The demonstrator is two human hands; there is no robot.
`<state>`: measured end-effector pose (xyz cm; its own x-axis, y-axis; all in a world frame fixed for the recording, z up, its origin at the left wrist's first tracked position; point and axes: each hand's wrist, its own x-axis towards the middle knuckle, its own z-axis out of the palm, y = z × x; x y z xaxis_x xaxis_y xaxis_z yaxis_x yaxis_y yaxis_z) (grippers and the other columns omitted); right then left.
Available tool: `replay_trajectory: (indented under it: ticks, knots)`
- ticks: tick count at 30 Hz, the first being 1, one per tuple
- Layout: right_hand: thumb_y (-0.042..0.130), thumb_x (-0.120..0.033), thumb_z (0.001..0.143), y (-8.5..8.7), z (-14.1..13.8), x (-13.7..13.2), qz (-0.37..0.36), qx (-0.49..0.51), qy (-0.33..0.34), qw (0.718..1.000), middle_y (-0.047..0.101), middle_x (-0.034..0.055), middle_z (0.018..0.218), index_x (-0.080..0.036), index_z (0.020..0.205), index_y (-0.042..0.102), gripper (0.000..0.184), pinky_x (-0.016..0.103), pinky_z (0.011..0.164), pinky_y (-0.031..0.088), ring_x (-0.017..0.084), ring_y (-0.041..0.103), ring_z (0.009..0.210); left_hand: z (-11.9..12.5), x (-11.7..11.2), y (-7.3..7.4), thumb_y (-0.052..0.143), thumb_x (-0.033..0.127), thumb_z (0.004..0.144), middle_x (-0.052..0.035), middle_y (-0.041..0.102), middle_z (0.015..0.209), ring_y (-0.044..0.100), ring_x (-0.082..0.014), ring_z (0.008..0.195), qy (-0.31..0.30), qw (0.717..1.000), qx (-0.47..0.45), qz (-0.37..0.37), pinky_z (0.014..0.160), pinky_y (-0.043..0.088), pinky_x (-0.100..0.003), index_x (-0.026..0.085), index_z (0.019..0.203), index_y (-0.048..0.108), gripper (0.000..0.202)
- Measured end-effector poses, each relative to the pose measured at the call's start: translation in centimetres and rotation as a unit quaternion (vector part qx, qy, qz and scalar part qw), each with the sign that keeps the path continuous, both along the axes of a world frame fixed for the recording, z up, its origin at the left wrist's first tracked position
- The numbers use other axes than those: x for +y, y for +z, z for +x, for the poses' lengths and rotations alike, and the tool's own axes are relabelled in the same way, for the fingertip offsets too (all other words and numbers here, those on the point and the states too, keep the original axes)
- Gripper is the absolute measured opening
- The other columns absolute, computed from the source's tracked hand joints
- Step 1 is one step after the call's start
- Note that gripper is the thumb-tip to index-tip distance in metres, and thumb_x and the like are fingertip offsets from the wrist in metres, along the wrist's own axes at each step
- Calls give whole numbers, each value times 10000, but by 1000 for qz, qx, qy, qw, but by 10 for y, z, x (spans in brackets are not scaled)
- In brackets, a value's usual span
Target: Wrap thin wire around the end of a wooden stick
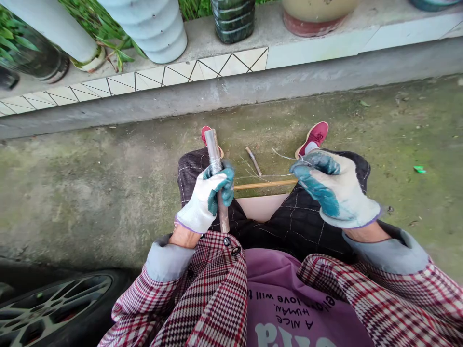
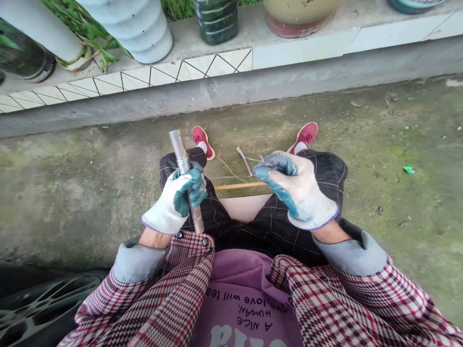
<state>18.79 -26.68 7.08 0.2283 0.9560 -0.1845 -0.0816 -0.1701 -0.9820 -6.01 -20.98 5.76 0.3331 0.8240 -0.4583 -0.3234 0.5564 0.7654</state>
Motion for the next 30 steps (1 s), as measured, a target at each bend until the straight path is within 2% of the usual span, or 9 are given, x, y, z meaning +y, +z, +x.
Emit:
replay_trajectory:
  ticks: [4,8,13,18,25,28,30]
  knots:
    - [812,-334,794,0,-19,-8,16,-37,30,999,690,6,742,-220,775,725,145,303,597,487,155,590,655,17,-13,3,815,292,610,87,549,561,426,-55,386,-19,998,55,-12,350,379,-205,160,889,651,350]
    - [721,-315,881,-3,-29,-17,45,-155,98,982,735,6,818,-272,867,739,49,336,681,534,195,657,734,32,-25,11,819,311,624,56,609,579,465,-59,411,-34,991,129,-7,387,416,-208,135,908,716,350]
    - [637,-243,904,-6,-35,-24,75,-325,191,923,747,-2,828,-267,925,709,79,320,688,518,194,687,726,32,-33,17,830,307,635,24,643,584,514,-76,450,-27,985,164,40,420,439,-207,139,791,733,249]
    - [562,-240,943,-10,-39,-27,145,-439,213,861,768,44,898,-253,1022,693,153,352,732,504,225,699,791,32,-34,19,802,230,633,23,630,567,525,-85,458,-8,978,199,62,420,427,-204,153,720,709,148]
    - [494,-223,978,-6,-42,-19,191,-535,243,786,706,42,753,-225,845,640,198,330,590,371,191,621,642,33,-34,21,818,233,622,23,632,572,529,-91,466,-11,974,217,71,420,419,-207,157,738,724,167]
    - [467,-211,999,-6,-43,-19,210,-575,235,755,685,45,720,-203,844,650,240,336,566,310,180,584,589,32,-34,22,811,247,629,26,624,565,525,-89,471,-17,976,207,69,427,422,-206,157,741,730,165]
    - [454,-210,1014,-6,-44,-19,223,-583,232,746,682,49,717,-190,853,658,261,335,563,298,179,584,586,31,-33,23,813,266,630,31,613,556,511,-84,461,-28,978,198,62,426,421,-206,152,751,734,184]
